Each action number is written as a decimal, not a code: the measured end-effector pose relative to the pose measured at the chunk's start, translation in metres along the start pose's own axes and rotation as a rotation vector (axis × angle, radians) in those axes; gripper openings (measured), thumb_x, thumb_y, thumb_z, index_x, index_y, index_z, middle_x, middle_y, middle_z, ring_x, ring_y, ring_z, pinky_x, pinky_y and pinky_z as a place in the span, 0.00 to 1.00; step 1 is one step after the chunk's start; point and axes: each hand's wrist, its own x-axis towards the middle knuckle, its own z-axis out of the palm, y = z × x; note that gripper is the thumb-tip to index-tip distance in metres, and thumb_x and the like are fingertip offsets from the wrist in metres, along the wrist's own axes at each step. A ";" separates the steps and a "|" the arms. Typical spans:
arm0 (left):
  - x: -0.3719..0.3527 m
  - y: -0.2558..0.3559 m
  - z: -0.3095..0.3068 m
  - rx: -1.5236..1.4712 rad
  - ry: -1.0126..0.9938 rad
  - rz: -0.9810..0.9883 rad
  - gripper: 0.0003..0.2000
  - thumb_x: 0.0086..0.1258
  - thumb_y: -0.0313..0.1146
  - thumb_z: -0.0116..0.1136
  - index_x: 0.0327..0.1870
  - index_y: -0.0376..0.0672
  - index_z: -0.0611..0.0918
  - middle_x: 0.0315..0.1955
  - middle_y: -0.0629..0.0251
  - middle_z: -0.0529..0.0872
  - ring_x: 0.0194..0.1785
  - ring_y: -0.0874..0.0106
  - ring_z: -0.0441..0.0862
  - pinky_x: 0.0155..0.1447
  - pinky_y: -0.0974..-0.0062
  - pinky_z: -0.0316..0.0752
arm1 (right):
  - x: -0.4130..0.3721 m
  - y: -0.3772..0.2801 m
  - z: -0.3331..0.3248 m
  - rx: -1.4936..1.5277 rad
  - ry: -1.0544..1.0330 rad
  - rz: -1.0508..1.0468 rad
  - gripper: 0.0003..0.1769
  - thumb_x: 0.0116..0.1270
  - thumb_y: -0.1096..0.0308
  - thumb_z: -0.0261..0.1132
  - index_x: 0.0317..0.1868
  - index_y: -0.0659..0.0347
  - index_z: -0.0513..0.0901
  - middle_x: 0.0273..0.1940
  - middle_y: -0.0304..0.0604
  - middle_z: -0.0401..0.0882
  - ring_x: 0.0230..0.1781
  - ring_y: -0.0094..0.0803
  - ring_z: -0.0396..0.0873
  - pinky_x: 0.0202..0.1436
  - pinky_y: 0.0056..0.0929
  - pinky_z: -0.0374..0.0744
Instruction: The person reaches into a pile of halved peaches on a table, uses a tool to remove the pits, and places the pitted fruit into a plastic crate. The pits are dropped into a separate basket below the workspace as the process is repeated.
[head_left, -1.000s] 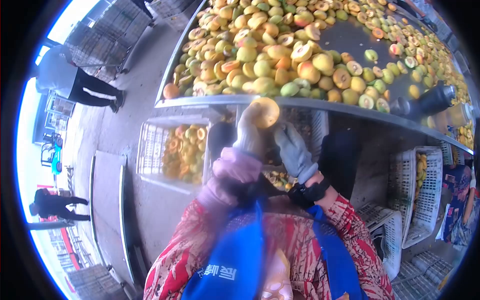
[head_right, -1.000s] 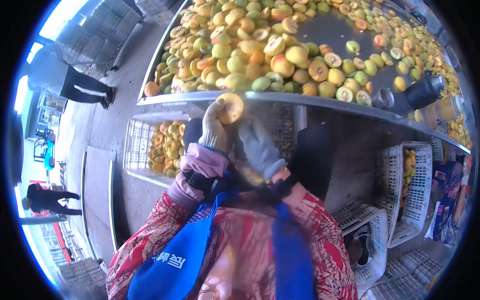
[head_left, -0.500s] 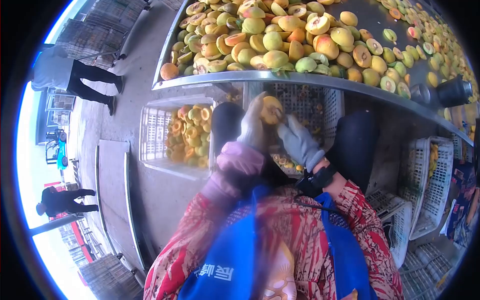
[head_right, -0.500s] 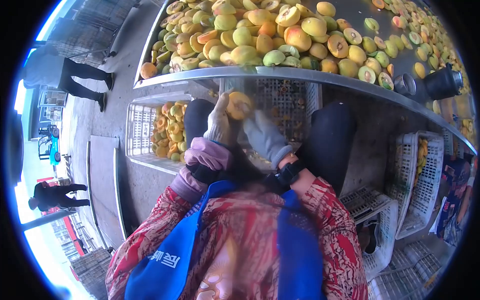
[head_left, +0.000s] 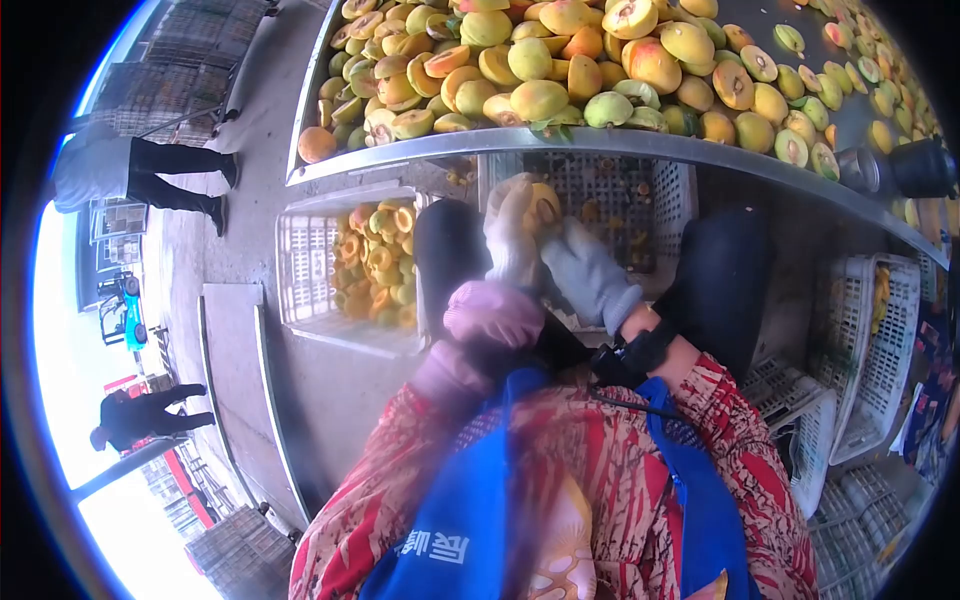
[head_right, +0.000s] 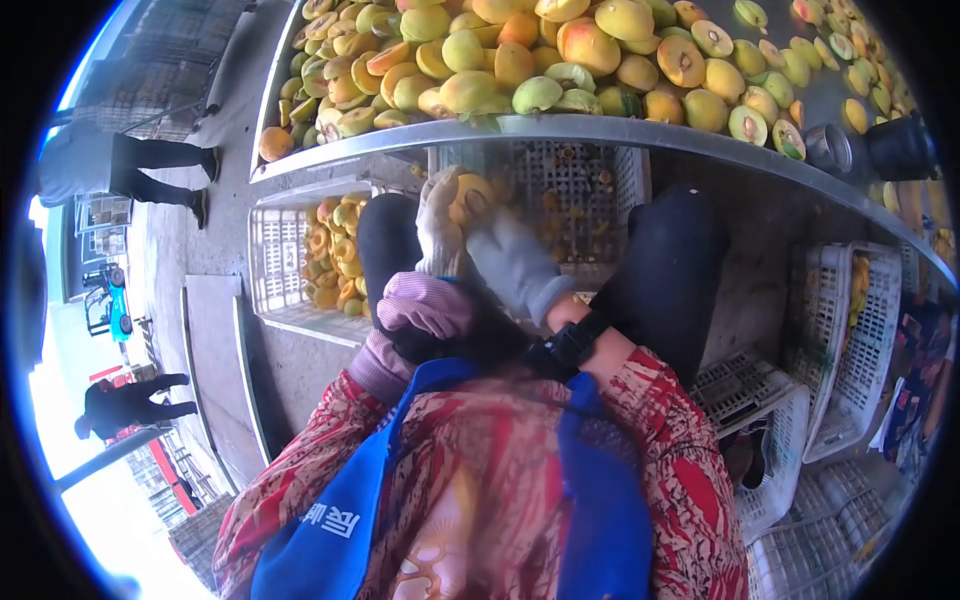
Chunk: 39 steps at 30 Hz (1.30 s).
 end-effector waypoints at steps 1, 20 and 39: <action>0.003 0.002 0.000 -0.027 -0.041 -0.009 0.18 0.65 0.37 0.58 0.54 0.40 0.76 0.44 0.55 0.77 0.47 0.65 0.76 0.48 0.68 0.76 | 0.002 -0.004 -0.001 0.081 -0.022 -0.026 0.17 0.67 0.59 0.57 0.48 0.65 0.74 0.41 0.61 0.78 0.42 0.52 0.77 0.48 0.39 0.74; -0.006 0.002 0.000 -0.312 -0.091 -0.325 0.18 0.69 0.39 0.50 0.52 0.34 0.73 0.43 0.53 0.80 0.47 0.59 0.78 0.56 0.64 0.73 | -0.012 0.019 -0.013 -0.069 0.067 -0.032 0.14 0.70 0.60 0.56 0.41 0.65 0.73 0.32 0.47 0.75 0.32 0.33 0.72 0.40 0.31 0.72; 0.010 -0.016 0.000 -0.153 -0.014 -0.131 0.17 0.69 0.40 0.56 0.53 0.39 0.75 0.37 0.59 0.80 0.36 0.68 0.78 0.41 0.71 0.76 | 0.006 0.025 -0.008 0.092 -0.029 0.193 0.20 0.68 0.54 0.54 0.46 0.65 0.75 0.41 0.58 0.78 0.40 0.48 0.76 0.49 0.38 0.73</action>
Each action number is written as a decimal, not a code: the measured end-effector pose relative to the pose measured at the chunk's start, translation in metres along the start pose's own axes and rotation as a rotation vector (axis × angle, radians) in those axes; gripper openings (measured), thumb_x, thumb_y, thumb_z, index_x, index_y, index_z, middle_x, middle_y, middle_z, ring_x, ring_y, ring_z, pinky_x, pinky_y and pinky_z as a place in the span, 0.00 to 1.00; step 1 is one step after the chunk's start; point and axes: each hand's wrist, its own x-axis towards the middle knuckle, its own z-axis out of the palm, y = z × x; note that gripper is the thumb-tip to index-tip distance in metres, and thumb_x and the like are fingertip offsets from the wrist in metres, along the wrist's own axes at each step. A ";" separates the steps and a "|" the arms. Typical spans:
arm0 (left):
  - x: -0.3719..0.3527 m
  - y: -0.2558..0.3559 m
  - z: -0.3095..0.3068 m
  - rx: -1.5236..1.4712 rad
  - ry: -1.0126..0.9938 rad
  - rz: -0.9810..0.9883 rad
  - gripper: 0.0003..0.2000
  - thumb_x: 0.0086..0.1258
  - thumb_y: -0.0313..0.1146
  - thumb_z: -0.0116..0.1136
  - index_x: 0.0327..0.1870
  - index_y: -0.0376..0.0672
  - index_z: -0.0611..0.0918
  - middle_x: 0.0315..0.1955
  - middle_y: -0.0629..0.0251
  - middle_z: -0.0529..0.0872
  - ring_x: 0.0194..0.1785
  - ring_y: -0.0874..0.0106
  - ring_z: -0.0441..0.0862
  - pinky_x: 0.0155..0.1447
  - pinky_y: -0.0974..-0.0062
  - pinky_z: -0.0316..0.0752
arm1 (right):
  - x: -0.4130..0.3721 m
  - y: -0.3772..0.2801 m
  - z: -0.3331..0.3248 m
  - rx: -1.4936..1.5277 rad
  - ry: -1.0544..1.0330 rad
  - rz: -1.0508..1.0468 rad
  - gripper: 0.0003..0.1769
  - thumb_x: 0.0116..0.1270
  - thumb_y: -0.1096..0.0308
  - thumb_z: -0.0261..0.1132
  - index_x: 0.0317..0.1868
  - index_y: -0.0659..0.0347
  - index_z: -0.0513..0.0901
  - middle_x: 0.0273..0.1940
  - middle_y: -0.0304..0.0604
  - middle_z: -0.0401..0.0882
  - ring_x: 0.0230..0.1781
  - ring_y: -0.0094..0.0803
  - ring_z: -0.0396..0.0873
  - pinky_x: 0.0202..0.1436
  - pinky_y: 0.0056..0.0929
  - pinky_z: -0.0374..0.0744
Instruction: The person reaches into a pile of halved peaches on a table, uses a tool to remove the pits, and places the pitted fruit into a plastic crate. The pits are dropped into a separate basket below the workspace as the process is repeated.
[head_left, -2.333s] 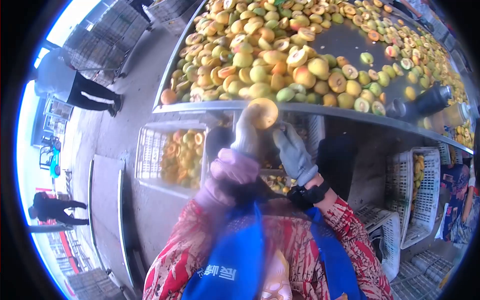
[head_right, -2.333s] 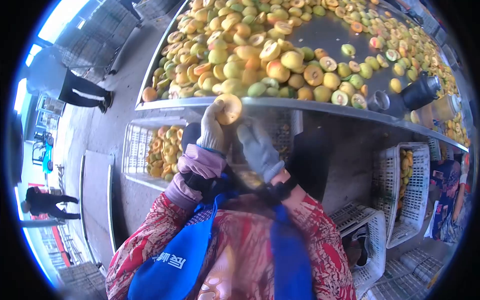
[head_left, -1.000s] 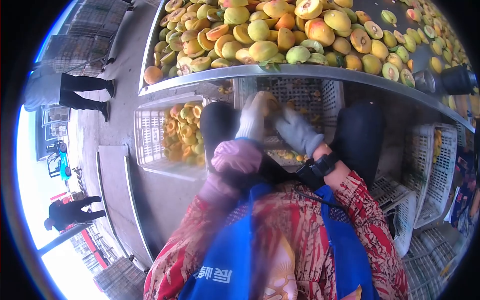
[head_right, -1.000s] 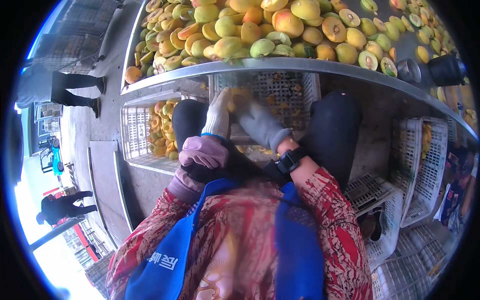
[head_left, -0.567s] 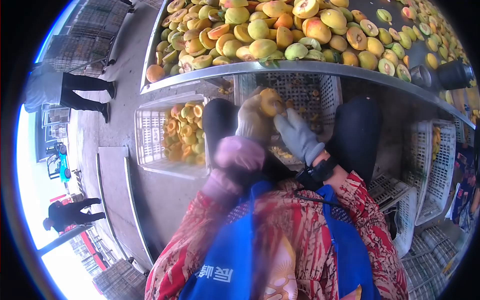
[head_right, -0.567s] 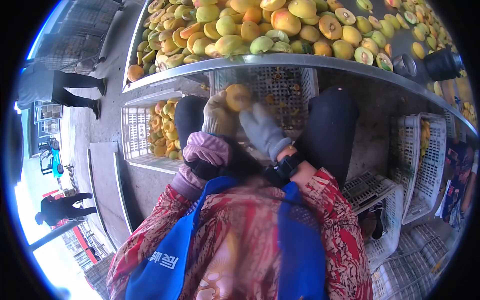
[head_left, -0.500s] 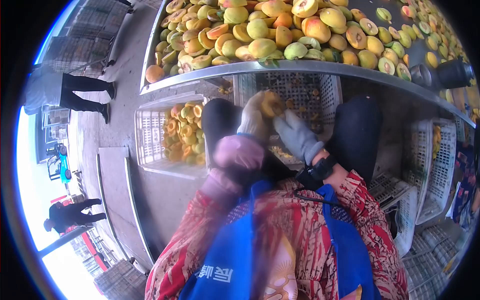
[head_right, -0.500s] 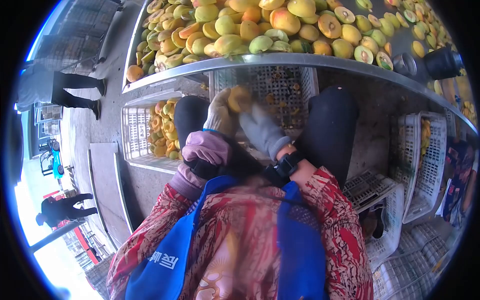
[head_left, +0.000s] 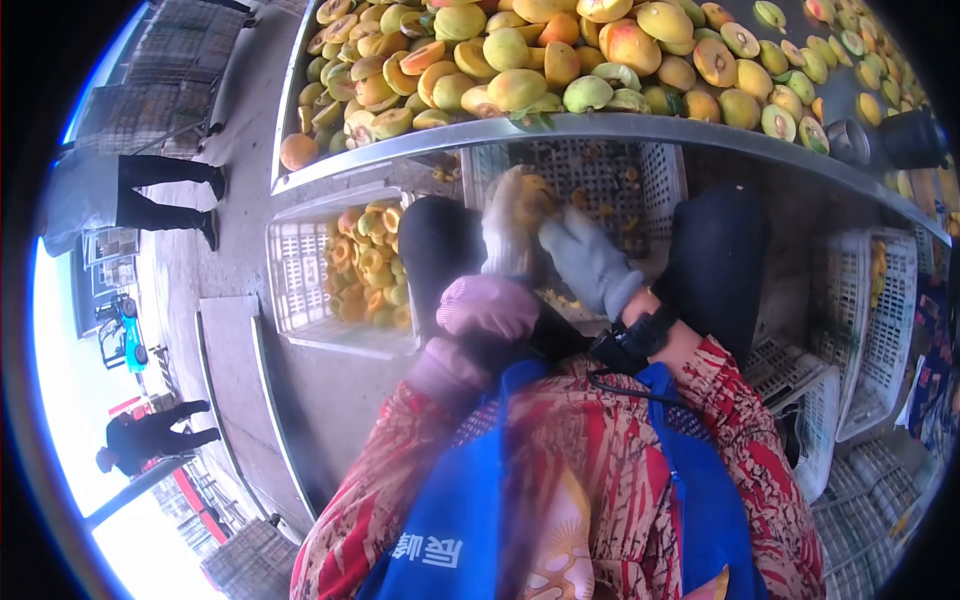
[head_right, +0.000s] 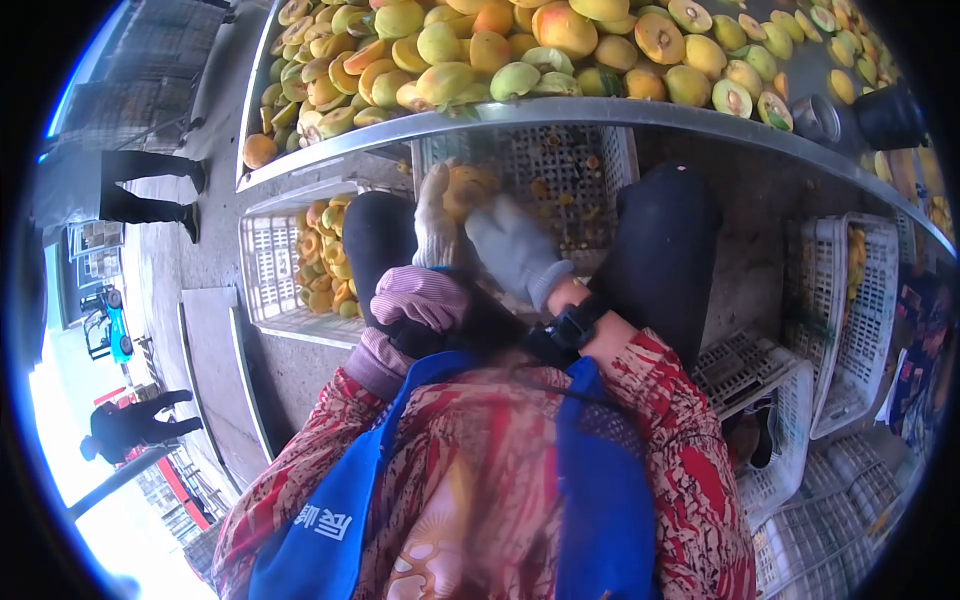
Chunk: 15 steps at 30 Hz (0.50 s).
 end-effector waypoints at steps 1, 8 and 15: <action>0.004 -0.002 -0.001 0.000 0.002 -0.001 0.17 0.69 0.40 0.56 0.53 0.39 0.75 0.37 0.59 0.80 0.36 0.68 0.78 0.41 0.71 0.76 | 0.000 0.000 0.001 -0.015 -0.008 -0.014 0.20 0.68 0.54 0.54 0.46 0.65 0.75 0.41 0.58 0.78 0.39 0.47 0.76 0.48 0.38 0.74; -0.006 0.004 0.012 0.322 0.085 0.195 0.15 0.70 0.43 0.57 0.48 0.40 0.79 0.34 0.65 0.81 0.29 0.78 0.77 0.33 0.80 0.74 | -0.010 -0.016 -0.005 -0.141 -0.134 -0.187 0.18 0.68 0.57 0.53 0.44 0.65 0.76 0.34 0.56 0.80 0.33 0.43 0.77 0.42 0.39 0.75; 0.016 0.003 -0.013 0.332 0.027 0.192 0.14 0.71 0.38 0.53 0.47 0.38 0.82 0.36 0.66 0.83 0.36 0.73 0.80 0.41 0.78 0.76 | -0.005 -0.014 -0.006 -0.348 -0.110 -0.328 0.18 0.69 0.58 0.54 0.42 0.66 0.77 0.32 0.58 0.80 0.31 0.41 0.80 0.39 0.37 0.76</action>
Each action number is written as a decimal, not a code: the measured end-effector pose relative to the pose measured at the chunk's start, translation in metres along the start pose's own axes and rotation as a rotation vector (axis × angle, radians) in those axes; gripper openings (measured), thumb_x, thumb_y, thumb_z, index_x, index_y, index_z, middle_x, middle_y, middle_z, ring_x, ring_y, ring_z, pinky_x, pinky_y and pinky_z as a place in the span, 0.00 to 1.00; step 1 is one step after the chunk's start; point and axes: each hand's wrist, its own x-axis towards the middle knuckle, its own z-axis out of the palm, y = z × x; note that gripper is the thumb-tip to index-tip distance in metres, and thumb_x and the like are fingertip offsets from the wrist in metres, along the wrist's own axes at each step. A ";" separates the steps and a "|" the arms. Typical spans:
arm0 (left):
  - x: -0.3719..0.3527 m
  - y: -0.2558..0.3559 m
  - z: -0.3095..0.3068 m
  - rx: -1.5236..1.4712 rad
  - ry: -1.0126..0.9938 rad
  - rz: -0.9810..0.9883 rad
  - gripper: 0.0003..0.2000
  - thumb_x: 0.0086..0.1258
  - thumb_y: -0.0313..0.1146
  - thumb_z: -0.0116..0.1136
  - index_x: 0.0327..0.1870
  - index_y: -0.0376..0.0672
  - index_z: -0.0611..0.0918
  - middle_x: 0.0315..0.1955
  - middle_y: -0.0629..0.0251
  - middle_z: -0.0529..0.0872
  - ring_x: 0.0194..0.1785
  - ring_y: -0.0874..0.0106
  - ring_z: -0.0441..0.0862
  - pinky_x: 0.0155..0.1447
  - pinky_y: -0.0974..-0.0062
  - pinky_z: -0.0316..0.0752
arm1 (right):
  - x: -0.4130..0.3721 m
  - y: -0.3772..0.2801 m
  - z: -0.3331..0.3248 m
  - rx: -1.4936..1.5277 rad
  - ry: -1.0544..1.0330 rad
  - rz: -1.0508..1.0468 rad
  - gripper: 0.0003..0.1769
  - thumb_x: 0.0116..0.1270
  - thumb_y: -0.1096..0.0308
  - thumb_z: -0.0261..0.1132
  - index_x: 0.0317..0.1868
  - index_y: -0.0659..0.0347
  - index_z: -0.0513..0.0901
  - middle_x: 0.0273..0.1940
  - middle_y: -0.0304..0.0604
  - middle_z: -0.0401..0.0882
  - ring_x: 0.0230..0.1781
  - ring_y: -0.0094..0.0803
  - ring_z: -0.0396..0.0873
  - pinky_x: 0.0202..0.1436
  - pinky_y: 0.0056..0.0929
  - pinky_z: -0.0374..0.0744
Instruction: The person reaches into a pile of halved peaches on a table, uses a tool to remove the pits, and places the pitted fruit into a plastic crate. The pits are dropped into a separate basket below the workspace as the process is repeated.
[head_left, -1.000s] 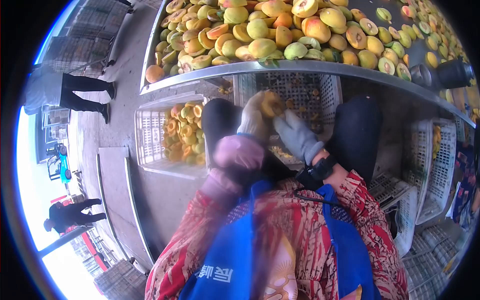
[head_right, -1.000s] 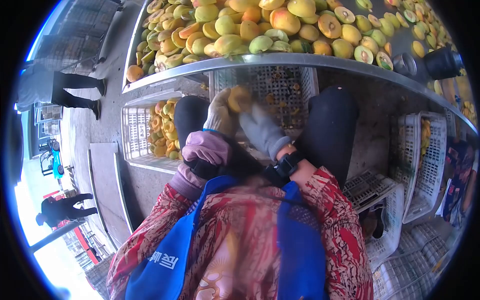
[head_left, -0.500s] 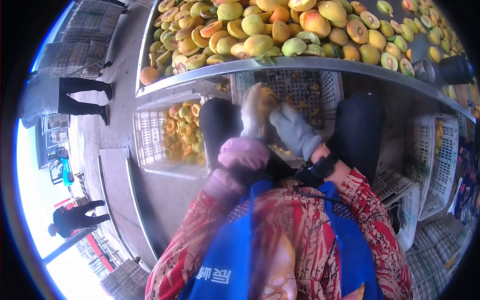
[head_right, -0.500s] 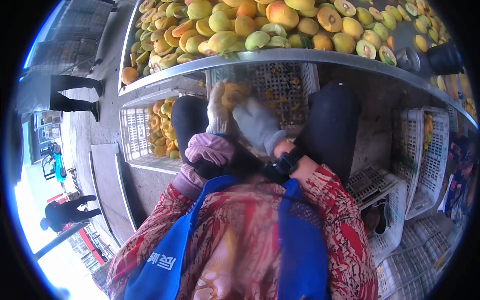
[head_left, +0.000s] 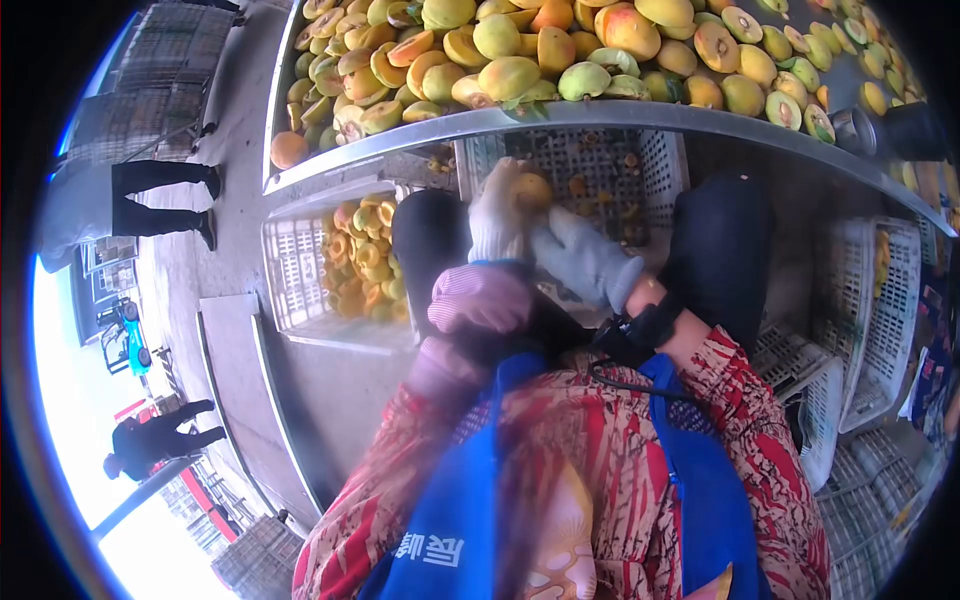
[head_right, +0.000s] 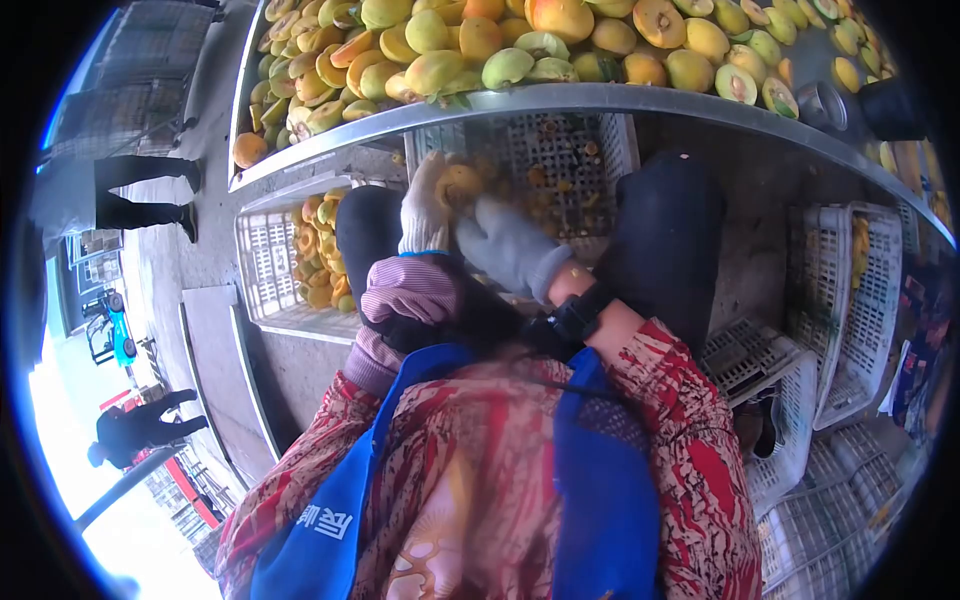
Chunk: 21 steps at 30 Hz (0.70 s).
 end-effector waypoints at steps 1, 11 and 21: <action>0.004 -0.005 -0.004 0.144 -0.049 0.123 0.14 0.71 0.39 0.53 0.46 0.37 0.82 0.36 0.66 0.83 0.36 0.72 0.80 0.42 0.78 0.76 | -0.001 -0.006 -0.004 0.110 -0.046 0.143 0.18 0.69 0.58 0.55 0.42 0.67 0.77 0.32 0.58 0.80 0.32 0.40 0.80 0.39 0.37 0.76; -0.028 0.023 0.011 0.151 0.025 -0.065 0.16 0.72 0.45 0.51 0.47 0.43 0.83 0.37 0.67 0.83 0.31 0.80 0.75 0.35 0.83 0.71 | -0.010 -0.026 -0.002 0.560 -0.078 0.379 0.17 0.68 0.61 0.54 0.51 0.63 0.75 0.33 0.37 0.76 0.28 0.28 0.74 0.34 0.31 0.75; -0.017 0.022 0.007 0.173 -0.051 -0.071 0.16 0.70 0.42 0.53 0.46 0.37 0.82 0.38 0.62 0.84 0.35 0.74 0.79 0.39 0.78 0.75 | -0.002 -0.003 -0.004 0.113 -0.129 0.235 0.20 0.67 0.57 0.56 0.47 0.66 0.77 0.37 0.59 0.81 0.37 0.47 0.82 0.42 0.40 0.77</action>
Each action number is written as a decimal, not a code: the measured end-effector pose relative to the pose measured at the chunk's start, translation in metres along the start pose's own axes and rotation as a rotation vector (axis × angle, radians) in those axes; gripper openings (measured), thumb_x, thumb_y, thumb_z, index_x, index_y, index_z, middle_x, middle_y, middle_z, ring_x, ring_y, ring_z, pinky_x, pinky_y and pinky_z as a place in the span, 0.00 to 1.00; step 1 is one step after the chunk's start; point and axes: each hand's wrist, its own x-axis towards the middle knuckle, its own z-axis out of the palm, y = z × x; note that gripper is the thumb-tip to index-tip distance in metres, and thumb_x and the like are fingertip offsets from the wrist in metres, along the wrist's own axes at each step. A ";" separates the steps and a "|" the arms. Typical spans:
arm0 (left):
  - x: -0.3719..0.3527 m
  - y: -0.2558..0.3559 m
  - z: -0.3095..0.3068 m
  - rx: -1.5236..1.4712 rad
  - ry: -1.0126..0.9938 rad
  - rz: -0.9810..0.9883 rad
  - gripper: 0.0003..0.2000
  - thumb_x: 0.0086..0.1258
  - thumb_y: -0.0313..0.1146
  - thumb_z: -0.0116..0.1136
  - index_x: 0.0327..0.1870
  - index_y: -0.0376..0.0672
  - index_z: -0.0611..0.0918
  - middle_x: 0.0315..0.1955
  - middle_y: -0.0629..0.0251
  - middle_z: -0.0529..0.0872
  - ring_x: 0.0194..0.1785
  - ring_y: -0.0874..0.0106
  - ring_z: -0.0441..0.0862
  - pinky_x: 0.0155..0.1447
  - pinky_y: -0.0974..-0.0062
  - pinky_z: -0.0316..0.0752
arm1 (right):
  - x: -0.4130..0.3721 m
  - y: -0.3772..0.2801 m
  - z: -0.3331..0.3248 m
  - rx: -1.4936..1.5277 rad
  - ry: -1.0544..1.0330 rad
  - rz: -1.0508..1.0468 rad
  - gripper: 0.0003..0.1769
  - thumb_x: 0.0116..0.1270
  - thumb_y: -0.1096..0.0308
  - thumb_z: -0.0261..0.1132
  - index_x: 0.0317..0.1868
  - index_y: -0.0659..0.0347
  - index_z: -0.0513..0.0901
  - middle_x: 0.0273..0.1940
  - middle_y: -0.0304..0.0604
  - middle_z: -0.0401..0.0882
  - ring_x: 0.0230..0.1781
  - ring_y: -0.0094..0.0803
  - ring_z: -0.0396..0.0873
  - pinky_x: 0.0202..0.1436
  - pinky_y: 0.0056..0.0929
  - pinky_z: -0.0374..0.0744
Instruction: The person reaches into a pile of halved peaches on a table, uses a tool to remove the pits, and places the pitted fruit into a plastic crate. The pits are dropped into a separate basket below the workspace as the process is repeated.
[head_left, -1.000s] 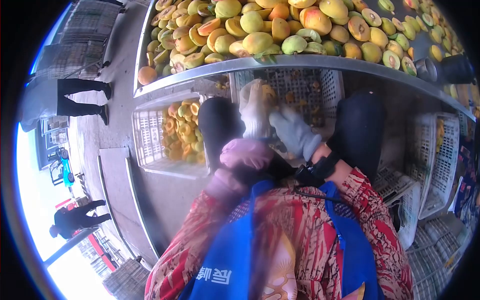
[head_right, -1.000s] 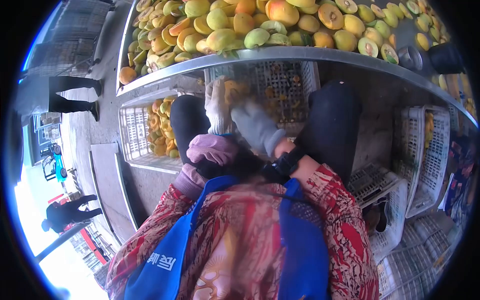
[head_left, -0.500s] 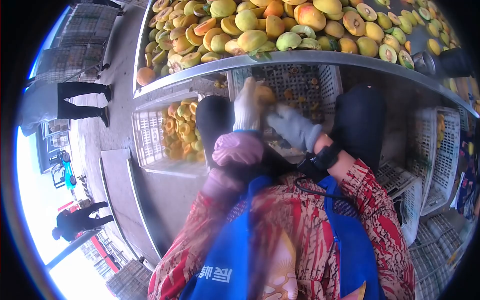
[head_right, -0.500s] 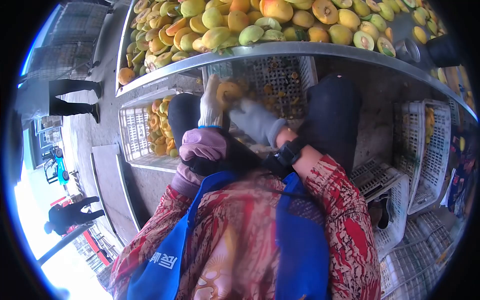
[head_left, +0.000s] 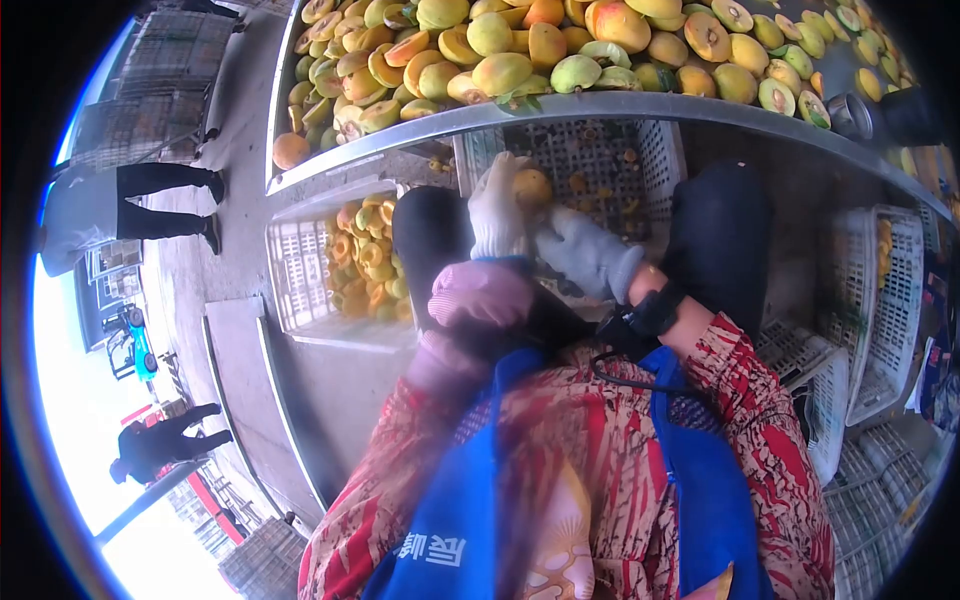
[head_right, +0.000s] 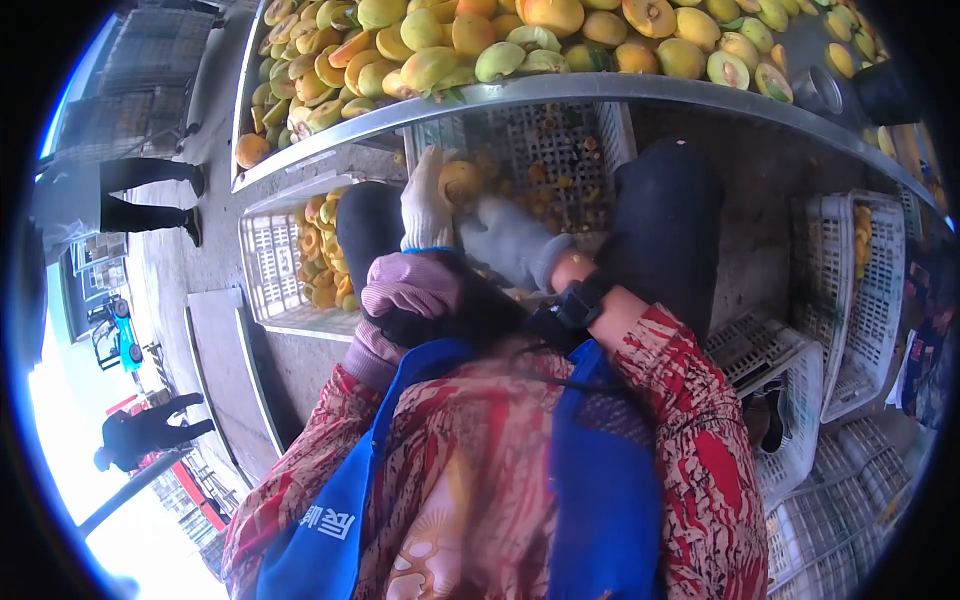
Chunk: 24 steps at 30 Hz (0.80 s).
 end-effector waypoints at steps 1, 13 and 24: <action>-0.001 0.002 -0.003 0.092 -0.126 0.043 0.17 0.70 0.41 0.54 0.48 0.35 0.80 0.39 0.61 0.84 0.36 0.72 0.80 0.40 0.76 0.76 | -0.004 -0.005 -0.002 0.080 0.004 0.041 0.21 0.67 0.55 0.57 0.46 0.67 0.79 0.37 0.61 0.81 0.38 0.52 0.82 0.43 0.42 0.77; -0.016 0.007 0.007 0.086 0.143 -0.119 0.23 0.73 0.47 0.48 0.43 0.32 0.83 0.34 0.58 0.85 0.33 0.70 0.83 0.38 0.76 0.78 | 0.000 0.014 0.013 -0.246 0.033 0.004 0.19 0.66 0.59 0.60 0.51 0.63 0.75 0.37 0.53 0.82 0.35 0.37 0.82 0.41 0.35 0.78; -0.011 0.004 0.005 0.060 0.054 -0.054 0.23 0.70 0.49 0.52 0.41 0.33 0.83 0.29 0.59 0.85 0.30 0.71 0.82 0.35 0.78 0.77 | 0.002 0.003 0.002 0.326 -0.204 0.191 0.14 0.67 0.62 0.58 0.48 0.62 0.76 0.32 0.41 0.79 0.26 0.24 0.77 0.27 0.22 0.75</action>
